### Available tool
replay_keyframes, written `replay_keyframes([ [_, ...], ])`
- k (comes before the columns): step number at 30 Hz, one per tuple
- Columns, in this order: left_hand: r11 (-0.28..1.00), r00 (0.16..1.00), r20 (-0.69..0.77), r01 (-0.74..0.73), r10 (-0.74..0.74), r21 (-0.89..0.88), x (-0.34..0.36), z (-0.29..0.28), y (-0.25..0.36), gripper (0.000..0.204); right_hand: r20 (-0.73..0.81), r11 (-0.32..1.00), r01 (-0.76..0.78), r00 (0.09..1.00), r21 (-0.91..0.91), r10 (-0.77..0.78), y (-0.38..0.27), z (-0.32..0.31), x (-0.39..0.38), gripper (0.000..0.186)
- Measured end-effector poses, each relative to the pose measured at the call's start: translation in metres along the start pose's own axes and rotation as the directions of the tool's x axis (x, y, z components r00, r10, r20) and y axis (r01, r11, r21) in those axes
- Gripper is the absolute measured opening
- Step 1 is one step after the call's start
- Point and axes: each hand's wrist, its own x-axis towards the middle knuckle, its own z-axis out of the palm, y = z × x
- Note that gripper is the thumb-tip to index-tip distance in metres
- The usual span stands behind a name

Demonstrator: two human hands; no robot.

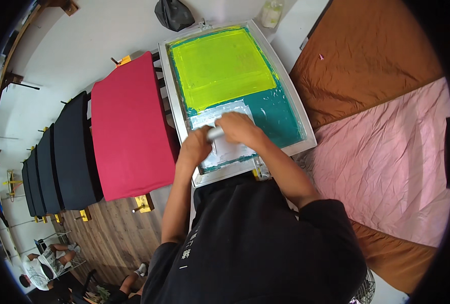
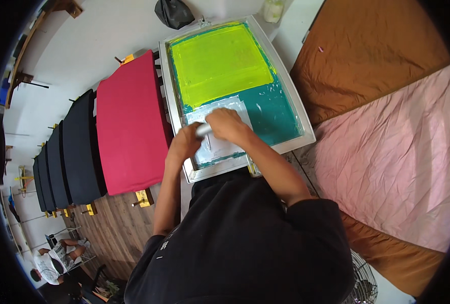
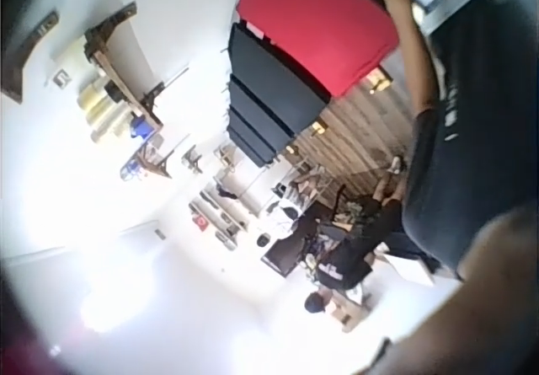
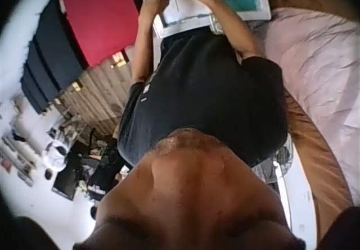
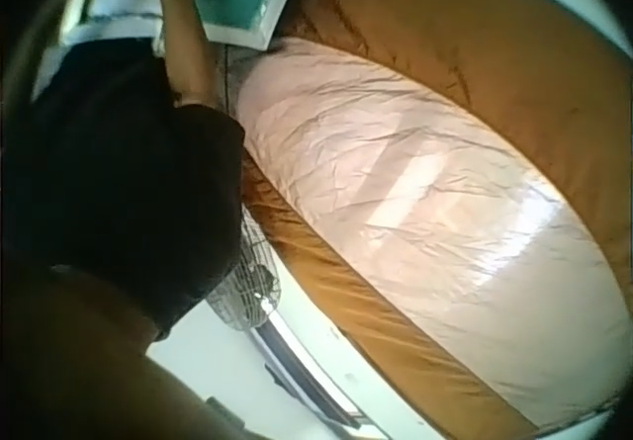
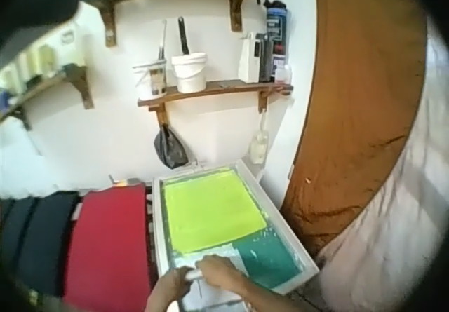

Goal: Using a squeegee to spread ink over a screen printing frame to apply a design to t-shirts.

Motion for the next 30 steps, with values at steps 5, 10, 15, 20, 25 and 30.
replay_keyframes([
  [5, 0.996, 0.995, -0.048, -0.084, 0.083, -0.024, 0.018, 0.01, -0.023, 0.036, -0.002, 1.0, -0.025, 1.0, 0.007, 0.025, -0.001, 0.003, 0.016, 0.023],
  [10, 0.989, 0.989, -0.019, -0.149, 0.149, -0.017, -0.02, 0.027, -0.009, 0.037, -0.147, 0.998, 0.045, 0.988, 0.035, -0.04, -0.003, 0.03, -0.036, 0.026],
  [15, 0.996, 0.987, 0.154, -0.033, 0.046, -0.085, -0.047, 0.029, 0.013, 0.043, 0.007, 0.999, 0.002, 1.0, 0.038, -0.002, -0.009, 0.027, -0.067, 0.026],
  [20, 0.99, 0.979, 0.144, -0.142, 0.142, -0.012, 0.0, 0.022, 0.003, 0.037, 0.031, 1.0, -0.018, 0.999, 0.008, 0.018, 0.01, -0.002, -0.033, 0.02],
  [25, 0.988, 0.988, 0.009, -0.153, 0.153, 0.001, 0.057, 0.025, -0.01, 0.029, -0.059, 0.997, -0.061, 0.997, -0.051, 0.058, 0.028, -0.009, 0.008, 0.018],
  [30, 0.972, 0.963, -0.131, -0.235, 0.236, 0.024, 0.023, 0.037, -0.033, 0.031, -0.039, 0.997, -0.074, 0.996, 0.0, 0.074, 0.007, 0.007, -0.002, 0.038],
])
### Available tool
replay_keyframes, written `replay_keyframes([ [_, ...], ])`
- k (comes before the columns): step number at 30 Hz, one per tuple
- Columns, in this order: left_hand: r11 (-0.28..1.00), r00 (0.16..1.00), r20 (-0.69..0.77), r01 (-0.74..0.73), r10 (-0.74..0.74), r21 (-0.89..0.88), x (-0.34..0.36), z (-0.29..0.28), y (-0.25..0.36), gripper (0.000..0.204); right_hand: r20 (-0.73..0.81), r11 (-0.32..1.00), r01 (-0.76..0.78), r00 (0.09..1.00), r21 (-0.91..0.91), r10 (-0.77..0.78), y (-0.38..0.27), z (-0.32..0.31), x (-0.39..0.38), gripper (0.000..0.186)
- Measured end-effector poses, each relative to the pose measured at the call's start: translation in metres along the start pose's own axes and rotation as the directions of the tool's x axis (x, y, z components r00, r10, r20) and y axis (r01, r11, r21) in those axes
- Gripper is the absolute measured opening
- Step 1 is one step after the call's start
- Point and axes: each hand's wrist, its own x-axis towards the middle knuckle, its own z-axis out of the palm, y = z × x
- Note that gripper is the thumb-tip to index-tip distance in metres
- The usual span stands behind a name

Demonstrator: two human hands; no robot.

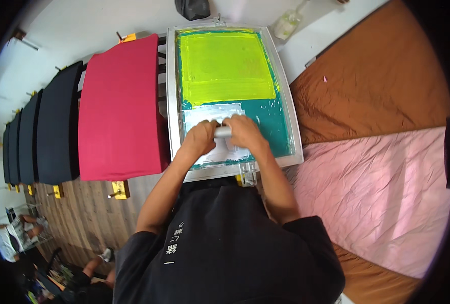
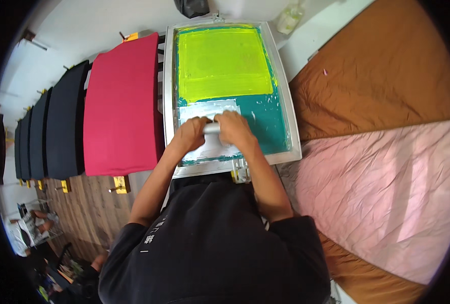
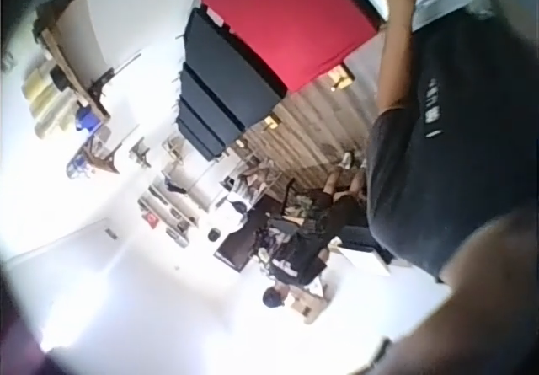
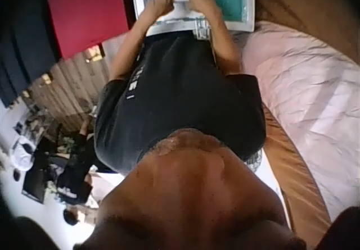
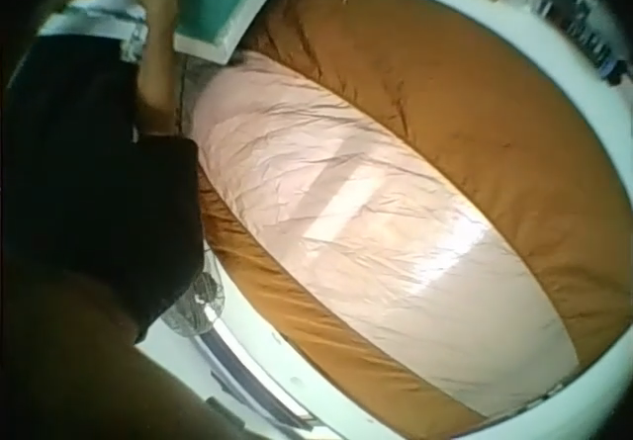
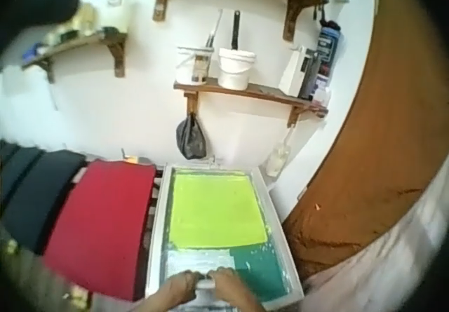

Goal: Using a squeegee to spread ink over a screen printing frame to apply a design to t-shirts.

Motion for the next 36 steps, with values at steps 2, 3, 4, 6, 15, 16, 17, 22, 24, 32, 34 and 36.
replay_keyframes([
  [2, 1.0, 1.0, 0.026, 0.018, -0.018, -0.018, -0.027, 0.004, 0.005, 0.032, 0.001, 1.0, 0.018, 1.0, 0.0, -0.018, -0.012, 0.015, -0.02, 0.04],
  [3, 0.999, 1.0, 0.022, 0.007, -0.006, -0.037, -0.042, 0.006, 0.006, 0.034, -0.006, 1.0, 0.023, 1.0, -0.01, -0.023, -0.02, 0.022, -0.031, 0.041],
  [4, 0.998, 0.995, 0.087, 0.054, -0.052, -0.019, -0.056, 0.001, 0.008, 0.037, 0.007, 1.0, 0.019, 1.0, 0.009, -0.019, -0.028, 0.032, -0.038, 0.042],
  [6, 0.992, 0.977, 0.179, 0.122, -0.114, -0.038, -0.078, -0.014, 0.01, 0.04, 0.033, 0.999, -0.001, 0.999, 0.05, -0.001, -0.048, 0.04, -0.05, 0.046],
  [15, 0.984, 0.943, 0.287, 0.18, -0.168, -0.015, -0.032, -0.047, -0.025, 0.023, 0.184, 1.0, 0.014, 0.983, -0.008, -0.013, -0.051, 0.015, 0.014, 0.027],
  [16, 0.977, 0.957, 0.207, 0.21, -0.201, -0.025, -0.025, -0.048, -0.029, 0.025, 0.122, 0.999, 0.03, 0.992, -0.021, -0.027, -0.051, 0.013, 0.024, 0.027],
  [17, 0.979, 0.97, 0.146, 0.199, -0.192, -0.036, -0.025, -0.043, -0.031, 0.027, 0.06, 0.998, 0.043, 0.997, -0.035, -0.041, -0.05, 0.012, 0.031, 0.027],
  [22, 0.989, 0.991, -0.072, 0.108, -0.116, -0.097, -0.063, -0.02, -0.034, 0.042, -0.016, 0.995, 0.072, 0.997, -0.065, -0.073, -0.061, 0.043, 0.003, 0.041],
  [24, 0.998, 0.979, -0.198, 0.028, -0.038, -0.055, -0.089, -0.003, -0.03, 0.046, -0.077, 0.998, 0.041, 0.996, -0.045, -0.045, -0.084, 0.048, -0.027, 0.047],
  [32, 0.993, 0.982, 0.167, 0.104, -0.093, -0.055, -0.108, -0.043, 0.004, 0.038, 0.071, 0.996, 0.058, 0.995, 0.066, -0.062, -0.079, 0.04, -0.053, 0.036],
  [34, 0.996, 0.986, 0.142, 0.089, -0.085, -0.02, -0.087, -0.04, -0.005, 0.029, 0.122, 0.998, 0.047, 0.991, 0.042, -0.052, -0.069, 0.025, -0.03, 0.036],
  [36, 0.996, 0.995, 0.031, 0.091, -0.091, -0.02, -0.06, -0.033, -0.018, 0.028, 0.187, 1.0, -0.009, 0.982, -0.026, 0.014, -0.063, 0.012, -0.003, 0.034],
])
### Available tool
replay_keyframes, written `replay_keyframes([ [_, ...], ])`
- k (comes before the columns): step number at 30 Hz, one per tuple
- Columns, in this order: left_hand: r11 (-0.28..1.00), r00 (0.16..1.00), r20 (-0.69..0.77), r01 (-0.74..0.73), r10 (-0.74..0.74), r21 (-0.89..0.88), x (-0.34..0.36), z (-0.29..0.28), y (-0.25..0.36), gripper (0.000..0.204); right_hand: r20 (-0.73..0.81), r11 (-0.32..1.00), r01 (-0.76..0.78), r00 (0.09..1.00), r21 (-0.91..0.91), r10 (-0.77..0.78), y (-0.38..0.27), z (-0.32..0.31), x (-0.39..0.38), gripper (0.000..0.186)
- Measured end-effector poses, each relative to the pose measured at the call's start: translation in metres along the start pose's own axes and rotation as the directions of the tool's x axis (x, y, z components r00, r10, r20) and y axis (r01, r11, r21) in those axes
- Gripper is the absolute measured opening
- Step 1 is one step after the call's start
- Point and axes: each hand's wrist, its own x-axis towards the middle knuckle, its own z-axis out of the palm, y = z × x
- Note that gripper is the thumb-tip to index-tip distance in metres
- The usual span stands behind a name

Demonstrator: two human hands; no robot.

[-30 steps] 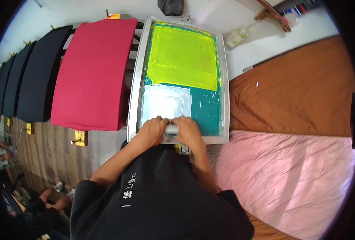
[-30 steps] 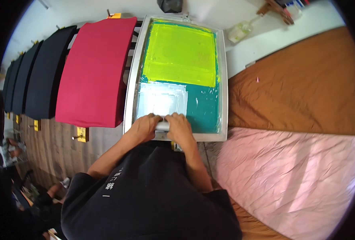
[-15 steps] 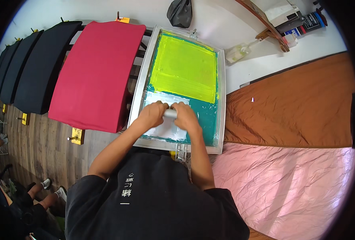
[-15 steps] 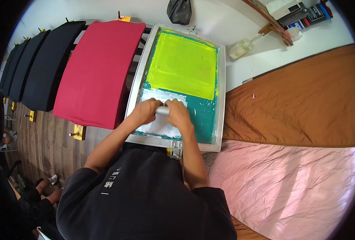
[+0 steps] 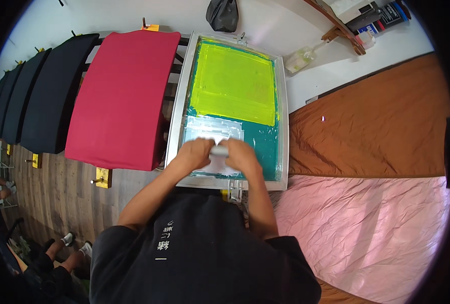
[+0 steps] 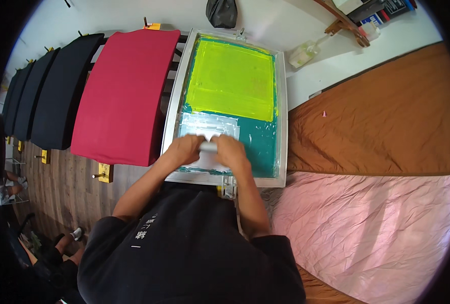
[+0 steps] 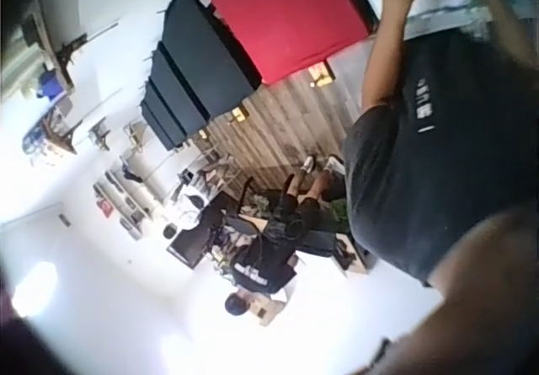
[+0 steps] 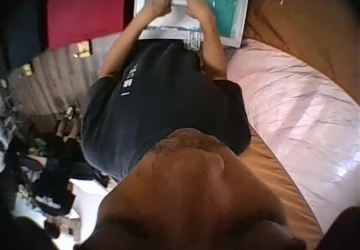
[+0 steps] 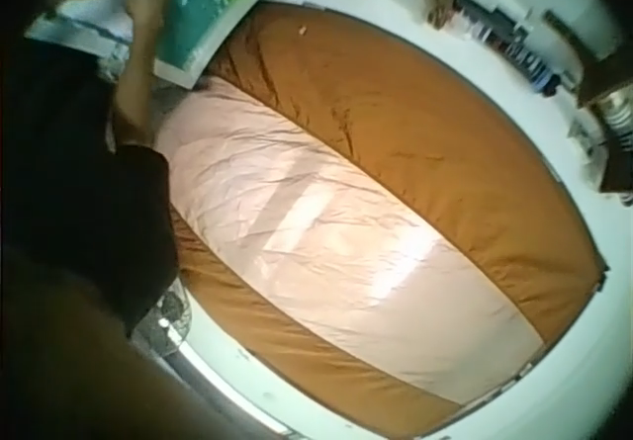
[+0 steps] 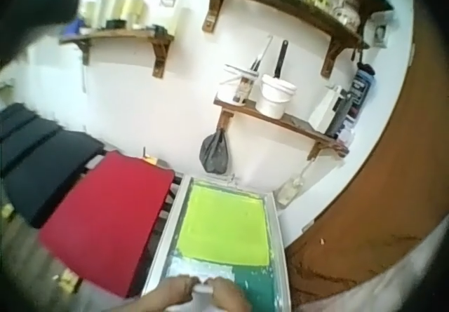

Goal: Using a squeegee to spread ink over a screen printing frame to apply a design to t-shirts.

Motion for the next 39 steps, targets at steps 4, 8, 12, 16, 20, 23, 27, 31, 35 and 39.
replay_keyframes([
  [4, 0.995, 0.997, 0.004, 0.084, -0.083, -0.05, 0.039, -0.014, -0.002, 0.034, -0.12, 1.0, -0.021, 0.993, -0.023, 0.018, 0.009, -0.01, 0.028, 0.035],
  [8, 0.999, 0.997, -0.07, 0.043, -0.045, -0.033, 0.023, 0.005, -0.003, 0.036, -0.227, 0.999, 0.038, 0.973, -0.018, -0.041, 0.011, 0.009, 0.017, 0.038],
  [12, 0.999, 0.986, -0.158, -0.044, 0.042, -0.006, -0.013, 0.021, 0.007, 0.043, -0.31, 0.999, 0.035, 0.95, 0.036, -0.022, 0.0, 0.035, -0.019, 0.048],
  [16, 1.0, 0.999, -0.032, -0.011, 0.011, 0.014, -0.039, 0.019, 0.023, 0.049, -0.294, 0.997, 0.045, 0.955, 0.058, -0.026, -0.012, 0.037, -0.05, 0.043],
  [20, 0.997, 0.978, 0.198, 0.063, -0.071, 0.048, -0.027, -0.004, 0.035, 0.033, -0.217, 0.995, 0.056, 0.975, 0.088, -0.035, -0.009, 0.019, -0.052, 0.039],
  [23, 0.994, 0.969, 0.246, -0.003, -0.023, 0.106, -0.01, -0.017, 0.036, 0.026, -0.059, 1.0, 0.003, 0.998, 0.025, -0.001, -0.008, 0.0, -0.037, 0.033],
  [27, 0.996, 0.98, 0.195, 0.033, -0.05, 0.088, 0.017, -0.028, 0.033, 0.023, -0.118, 1.0, 0.005, 0.993, -0.012, -0.006, -0.008, -0.017, -0.018, 0.032],
  [31, 0.987, 0.973, 0.214, 0.052, -0.084, 0.149, 0.024, -0.031, 0.037, 0.025, -0.238, 1.0, 0.022, 0.971, 0.002, -0.021, -0.005, -0.01, -0.011, 0.038],
  [35, 0.996, 1.0, 0.022, 0.016, -0.018, 0.089, 0.019, -0.008, 0.025, 0.03, -0.336, 0.997, 0.034, 0.942, 0.072, -0.008, -0.002, 0.006, -0.011, 0.045],
  [39, 0.998, 0.998, -0.049, 0.047, -0.049, -0.043, 0.021, 0.008, 0.024, 0.043, -0.43, 0.998, 0.058, 0.901, -0.009, -0.056, 0.011, 0.014, -0.008, 0.034],
])
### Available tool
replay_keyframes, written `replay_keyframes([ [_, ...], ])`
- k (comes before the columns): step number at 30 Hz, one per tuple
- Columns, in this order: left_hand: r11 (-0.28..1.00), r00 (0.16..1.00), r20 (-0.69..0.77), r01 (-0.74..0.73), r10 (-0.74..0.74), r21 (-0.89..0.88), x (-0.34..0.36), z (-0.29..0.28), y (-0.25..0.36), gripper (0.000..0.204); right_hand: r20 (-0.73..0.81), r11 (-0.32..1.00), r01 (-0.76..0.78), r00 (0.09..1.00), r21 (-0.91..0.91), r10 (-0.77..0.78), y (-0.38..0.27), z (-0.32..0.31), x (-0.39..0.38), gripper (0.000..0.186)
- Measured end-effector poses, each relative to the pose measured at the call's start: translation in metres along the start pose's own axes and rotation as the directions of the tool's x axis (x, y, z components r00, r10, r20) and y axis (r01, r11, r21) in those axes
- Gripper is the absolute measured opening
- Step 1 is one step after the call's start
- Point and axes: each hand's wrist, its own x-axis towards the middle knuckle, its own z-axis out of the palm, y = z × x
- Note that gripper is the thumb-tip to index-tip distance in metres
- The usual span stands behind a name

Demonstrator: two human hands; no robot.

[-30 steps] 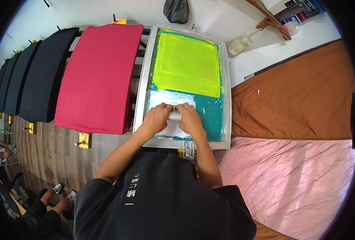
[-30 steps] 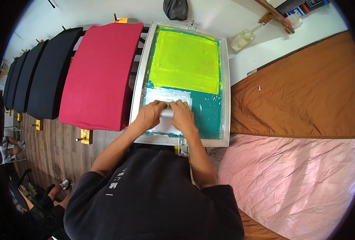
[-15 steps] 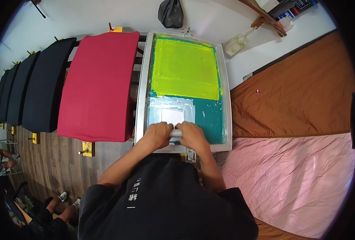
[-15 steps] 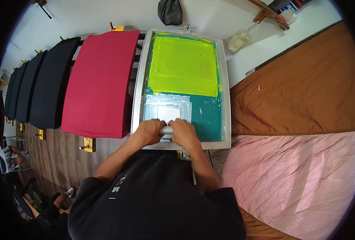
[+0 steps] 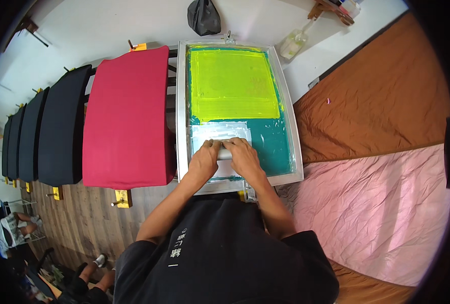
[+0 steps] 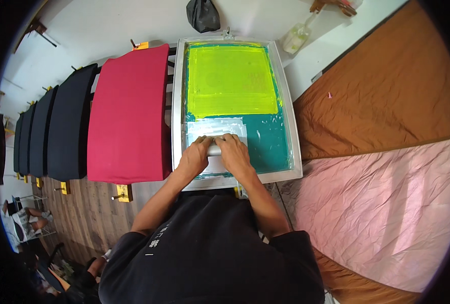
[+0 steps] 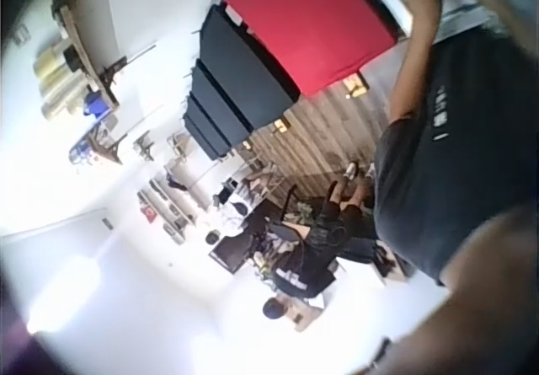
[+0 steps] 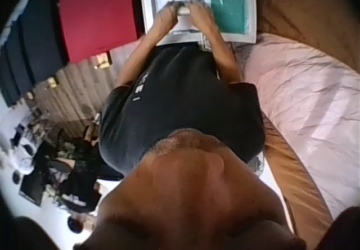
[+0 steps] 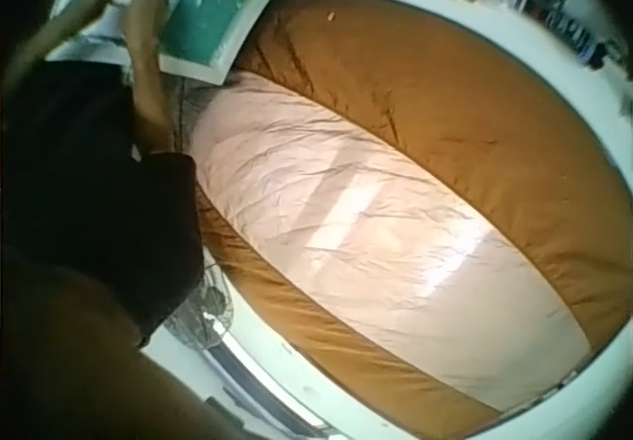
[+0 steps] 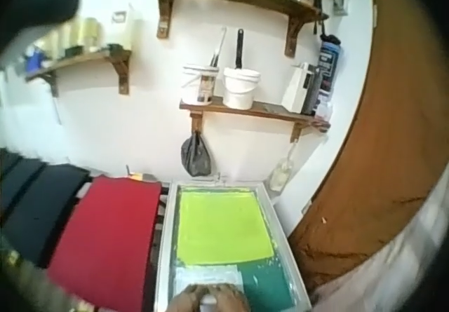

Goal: Using a squeegee to spread ink over a screen printing frame to apply a design to t-shirts.

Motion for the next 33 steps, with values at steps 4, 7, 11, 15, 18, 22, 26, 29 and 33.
replay_keyframes([
  [4, 0.998, 0.992, -0.118, -0.05, 0.045, -0.032, 0.003, 0.006, 0.0, 0.05, 0.008, 0.998, -0.049, 0.999, 0.03, 0.049, 0.0, -0.004, 0.003, 0.044],
  [7, 0.994, 0.988, -0.118, -0.106, 0.103, -0.022, 0.006, 0.009, 0.007, 0.05, 0.016, 0.997, -0.072, 0.997, 0.033, 0.072, 0.005, -0.007, 0.0, 0.045],
  [11, 0.992, 0.984, -0.128, -0.124, 0.121, -0.019, 0.006, 0.03, 0.022, 0.052, -0.075, 0.998, -0.065, 0.995, -0.001, 0.065, 0.025, -0.004, -0.019, 0.044],
  [15, 0.987, 1.0, 0.013, 0.013, -0.011, -0.159, 0.017, 0.014, 0.063, 0.049, 0.156, 0.996, -0.086, 0.984, -0.017, 0.088, 0.038, -0.048, -0.017, 0.034],
  [18, 0.992, 0.99, -0.112, -0.096, 0.087, -0.077, 0.023, 0.015, 0.073, 0.051, -0.061, 0.998, -0.053, 0.997, -0.04, 0.05, 0.042, -0.044, -0.022, 0.031],
  [22, 0.985, 0.984, -0.07, -0.165, 0.161, -0.059, 0.012, 0.043, 0.078, 0.051, -0.04, 0.998, -0.065, 0.997, -0.017, 0.064, 0.058, -0.04, -0.049, 0.029],
  [26, 0.988, 0.993, -0.044, -0.112, 0.108, -0.108, 0.011, 0.053, 0.087, 0.049, 0.03, 0.997, -0.081, 0.996, 0.008, 0.08, 0.069, -0.048, -0.055, 0.026],
  [29, 0.986, 0.986, -0.083, -0.147, 0.141, -0.072, 0.012, 0.061, 0.092, 0.052, -0.15, 0.997, -0.082, 0.985, 0.007, 0.082, 0.071, -0.038, -0.064, 0.024],
  [33, 0.996, 0.998, 0.046, -0.048, 0.051, -0.073, 0.013, 0.053, 0.111, 0.054, -0.004, 0.994, -0.098, 0.995, 0.044, 0.098, 0.083, -0.045, -0.066, 0.023],
])
